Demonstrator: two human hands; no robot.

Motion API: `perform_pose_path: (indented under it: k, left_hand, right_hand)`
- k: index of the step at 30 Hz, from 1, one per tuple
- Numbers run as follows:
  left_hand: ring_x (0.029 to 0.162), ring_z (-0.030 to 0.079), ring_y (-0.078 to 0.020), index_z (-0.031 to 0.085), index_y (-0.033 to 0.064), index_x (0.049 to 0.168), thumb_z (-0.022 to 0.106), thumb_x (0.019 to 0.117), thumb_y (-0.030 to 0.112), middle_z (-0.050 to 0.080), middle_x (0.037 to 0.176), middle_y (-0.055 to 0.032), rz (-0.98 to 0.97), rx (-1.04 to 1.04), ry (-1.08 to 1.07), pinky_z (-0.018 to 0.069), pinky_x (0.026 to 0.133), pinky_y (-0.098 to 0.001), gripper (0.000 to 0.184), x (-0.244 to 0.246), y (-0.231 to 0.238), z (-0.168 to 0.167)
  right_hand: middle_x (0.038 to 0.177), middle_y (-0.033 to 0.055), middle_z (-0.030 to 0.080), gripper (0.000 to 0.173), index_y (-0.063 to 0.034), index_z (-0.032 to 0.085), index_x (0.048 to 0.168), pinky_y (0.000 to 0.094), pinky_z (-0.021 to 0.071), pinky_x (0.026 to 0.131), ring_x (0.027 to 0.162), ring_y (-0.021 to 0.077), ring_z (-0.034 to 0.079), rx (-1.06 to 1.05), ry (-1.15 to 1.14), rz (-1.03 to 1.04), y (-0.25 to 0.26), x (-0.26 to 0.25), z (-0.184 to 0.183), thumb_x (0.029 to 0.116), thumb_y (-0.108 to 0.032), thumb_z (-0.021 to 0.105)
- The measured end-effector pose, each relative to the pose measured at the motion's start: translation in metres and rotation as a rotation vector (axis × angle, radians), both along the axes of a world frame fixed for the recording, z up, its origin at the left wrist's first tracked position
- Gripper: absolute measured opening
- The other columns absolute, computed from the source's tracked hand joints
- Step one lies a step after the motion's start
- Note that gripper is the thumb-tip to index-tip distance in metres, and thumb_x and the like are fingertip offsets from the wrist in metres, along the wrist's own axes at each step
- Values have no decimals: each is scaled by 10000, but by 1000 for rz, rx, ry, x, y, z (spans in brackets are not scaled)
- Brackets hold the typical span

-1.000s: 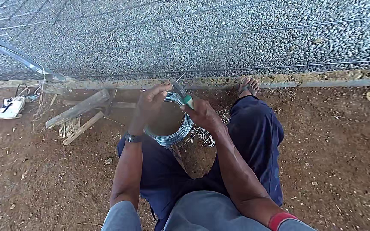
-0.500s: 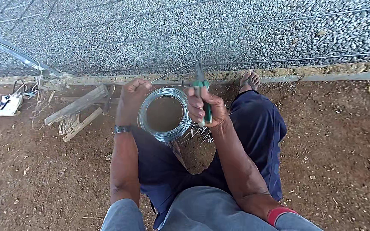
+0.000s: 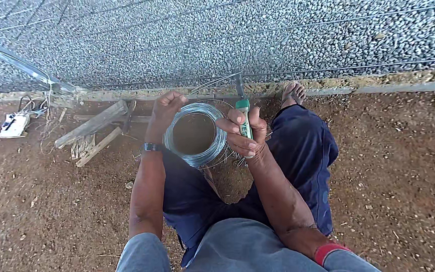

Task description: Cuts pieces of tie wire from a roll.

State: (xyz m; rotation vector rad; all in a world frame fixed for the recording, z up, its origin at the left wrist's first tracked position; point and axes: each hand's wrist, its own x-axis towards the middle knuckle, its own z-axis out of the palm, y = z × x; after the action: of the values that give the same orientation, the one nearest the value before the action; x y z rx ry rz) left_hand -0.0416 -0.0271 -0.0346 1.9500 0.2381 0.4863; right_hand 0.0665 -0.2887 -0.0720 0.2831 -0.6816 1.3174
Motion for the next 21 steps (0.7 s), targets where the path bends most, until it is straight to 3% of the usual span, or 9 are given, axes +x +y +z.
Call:
perform_pose_path:
  k: [3,6,8,10,12,14,17,19,21]
  left_hand:
    - [706,561,-73,696,95,983,651,1009,240,647,840,22,4,12,-15,480,642,-245,154,-2,-4,0]
    - [704,569,-80,695,100,952,656,1008,301,650,823,16,64,4,-23,487,644,-264,212,-2,-7,0]
    - [733,603,-102,685,93,938,658,1008,320,668,838,-1,124,-4,-30,523,682,-293,240,-1,-9,-1]
    - [716,584,-110,673,93,897,670,999,337,641,799,1,186,9,-35,510,684,-308,265,1,-11,-3]
    - [714,587,-117,664,89,878,681,993,339,634,782,-2,217,39,-42,522,700,-323,276,4,-14,-7]
    - [701,576,-116,666,94,868,688,985,361,616,765,3,239,96,-20,510,681,-327,292,7,-18,-10]
    - [686,567,-122,675,112,876,688,974,417,608,762,4,261,181,67,495,660,-337,321,10,-27,-10]
    - [662,563,-122,679,124,882,681,972,448,606,740,9,255,200,110,491,637,-338,336,12,-33,-11]
    - [654,558,-124,672,133,890,674,973,471,601,736,11,240,203,133,488,627,-342,348,14,-36,-13]
  right_hand:
    - [820,119,637,346,-54,599,1015,258,515,385,457,181,600,-21,11,-36,0,5,-4,995,-399,624]
    - [930,105,675,527,-44,570,1377,374,636,537,610,213,686,-82,-143,-138,-4,13,-7,993,-399,643]
    - [901,126,678,615,-75,522,1469,472,659,649,676,254,703,-306,-371,-264,-12,17,1,986,-431,655]
    - [976,207,722,497,-82,554,1429,464,653,692,744,292,737,-616,-572,-412,-18,13,13,1017,-355,603]
    - [1013,149,719,346,-98,600,1314,425,640,671,768,262,726,-891,-834,-579,-21,4,15,1030,-295,603]
    - [859,81,711,304,-117,653,1171,377,568,549,638,203,663,-1103,-1077,-724,-17,-4,8,1008,-374,645]
    - [790,68,680,301,-120,660,1093,438,566,569,626,209,654,-1190,-1285,-788,-1,-2,0,1007,-407,639]
    - [832,85,673,293,-97,671,1073,500,570,675,726,231,667,-1199,-1332,-790,10,5,-6,997,-378,641]
    - [850,86,688,310,-86,670,1070,509,585,718,761,232,687,-1195,-1360,-785,15,10,-9,999,-387,637]
